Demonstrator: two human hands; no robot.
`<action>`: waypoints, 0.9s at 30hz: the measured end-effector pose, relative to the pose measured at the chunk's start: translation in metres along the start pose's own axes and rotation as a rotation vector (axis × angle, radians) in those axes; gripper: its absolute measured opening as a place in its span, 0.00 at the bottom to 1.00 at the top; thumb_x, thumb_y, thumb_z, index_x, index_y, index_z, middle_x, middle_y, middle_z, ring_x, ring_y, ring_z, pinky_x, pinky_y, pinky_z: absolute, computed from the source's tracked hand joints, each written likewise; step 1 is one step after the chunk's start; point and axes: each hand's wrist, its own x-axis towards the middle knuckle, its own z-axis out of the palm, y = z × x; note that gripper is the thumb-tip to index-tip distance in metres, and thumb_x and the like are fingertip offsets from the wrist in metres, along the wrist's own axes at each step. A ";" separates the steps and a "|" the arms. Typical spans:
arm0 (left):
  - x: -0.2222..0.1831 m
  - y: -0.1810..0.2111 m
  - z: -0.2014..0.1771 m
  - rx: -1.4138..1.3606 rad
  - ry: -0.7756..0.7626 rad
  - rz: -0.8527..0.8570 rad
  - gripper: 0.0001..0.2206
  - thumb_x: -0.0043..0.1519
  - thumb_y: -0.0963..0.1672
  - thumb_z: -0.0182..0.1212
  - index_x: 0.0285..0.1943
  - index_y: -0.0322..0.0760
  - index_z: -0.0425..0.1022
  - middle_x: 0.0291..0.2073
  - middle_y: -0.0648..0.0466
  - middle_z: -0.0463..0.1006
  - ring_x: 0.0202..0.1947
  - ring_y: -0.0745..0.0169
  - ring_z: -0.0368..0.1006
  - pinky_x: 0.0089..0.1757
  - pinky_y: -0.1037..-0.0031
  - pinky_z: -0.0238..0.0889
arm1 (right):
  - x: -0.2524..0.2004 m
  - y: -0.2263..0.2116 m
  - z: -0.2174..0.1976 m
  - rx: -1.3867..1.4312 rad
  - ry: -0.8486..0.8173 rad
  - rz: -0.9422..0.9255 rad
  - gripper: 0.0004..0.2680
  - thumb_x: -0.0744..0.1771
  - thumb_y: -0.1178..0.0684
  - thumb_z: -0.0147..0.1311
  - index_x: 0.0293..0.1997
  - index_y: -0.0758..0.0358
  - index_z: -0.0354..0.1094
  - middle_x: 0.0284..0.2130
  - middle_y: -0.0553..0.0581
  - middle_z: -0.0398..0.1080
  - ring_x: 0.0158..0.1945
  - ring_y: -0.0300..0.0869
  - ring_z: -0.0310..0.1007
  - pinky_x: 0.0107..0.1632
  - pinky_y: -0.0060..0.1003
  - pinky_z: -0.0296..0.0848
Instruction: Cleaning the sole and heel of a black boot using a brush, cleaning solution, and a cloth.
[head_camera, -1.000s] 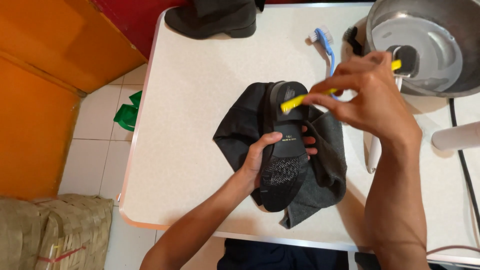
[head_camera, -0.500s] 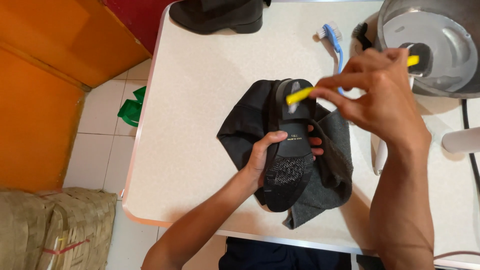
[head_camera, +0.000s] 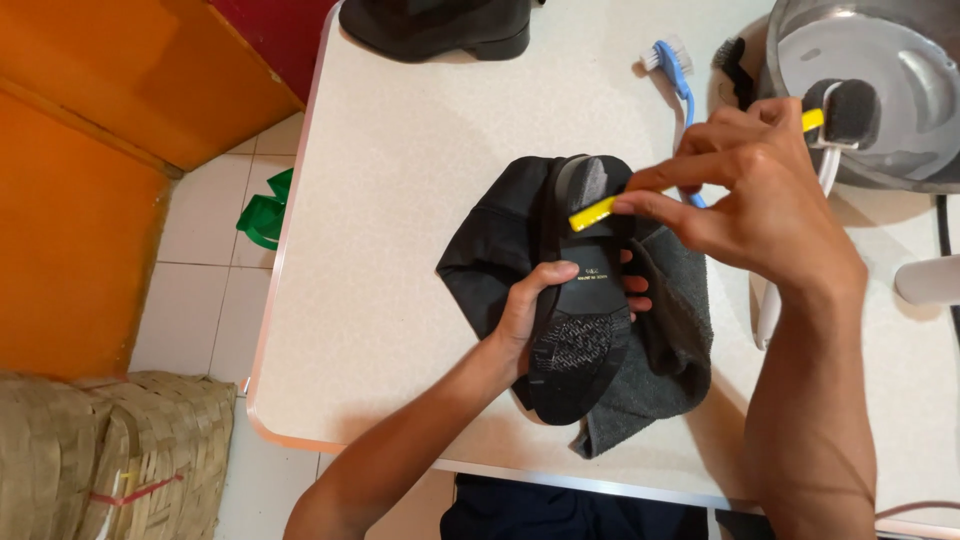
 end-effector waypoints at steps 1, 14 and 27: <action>0.000 0.000 0.001 0.002 -0.001 -0.007 0.28 0.64 0.49 0.55 0.71 0.27 0.64 0.58 0.31 0.74 0.59 0.31 0.71 0.58 0.57 0.65 | -0.001 0.005 0.004 -0.001 0.003 0.007 0.08 0.66 0.41 0.68 0.41 0.48 0.84 0.23 0.46 0.67 0.32 0.39 0.59 0.54 0.43 0.48; 0.001 0.000 0.000 0.072 -0.003 0.020 0.30 0.62 0.49 0.56 0.71 0.25 0.64 0.57 0.30 0.74 0.58 0.32 0.73 0.57 0.56 0.67 | 0.000 0.015 0.012 -0.139 0.283 -0.027 0.09 0.73 0.41 0.72 0.45 0.51 0.85 0.31 0.47 0.66 0.41 0.45 0.63 0.58 0.49 0.49; 0.000 0.001 -0.002 0.033 -0.058 0.028 0.29 0.64 0.48 0.56 0.71 0.22 0.63 0.56 0.29 0.75 0.57 0.31 0.73 0.57 0.55 0.67 | -0.008 0.027 -0.003 -0.022 0.211 -0.010 0.09 0.71 0.43 0.73 0.46 0.56 0.85 0.31 0.49 0.67 0.44 0.44 0.62 0.62 0.49 0.46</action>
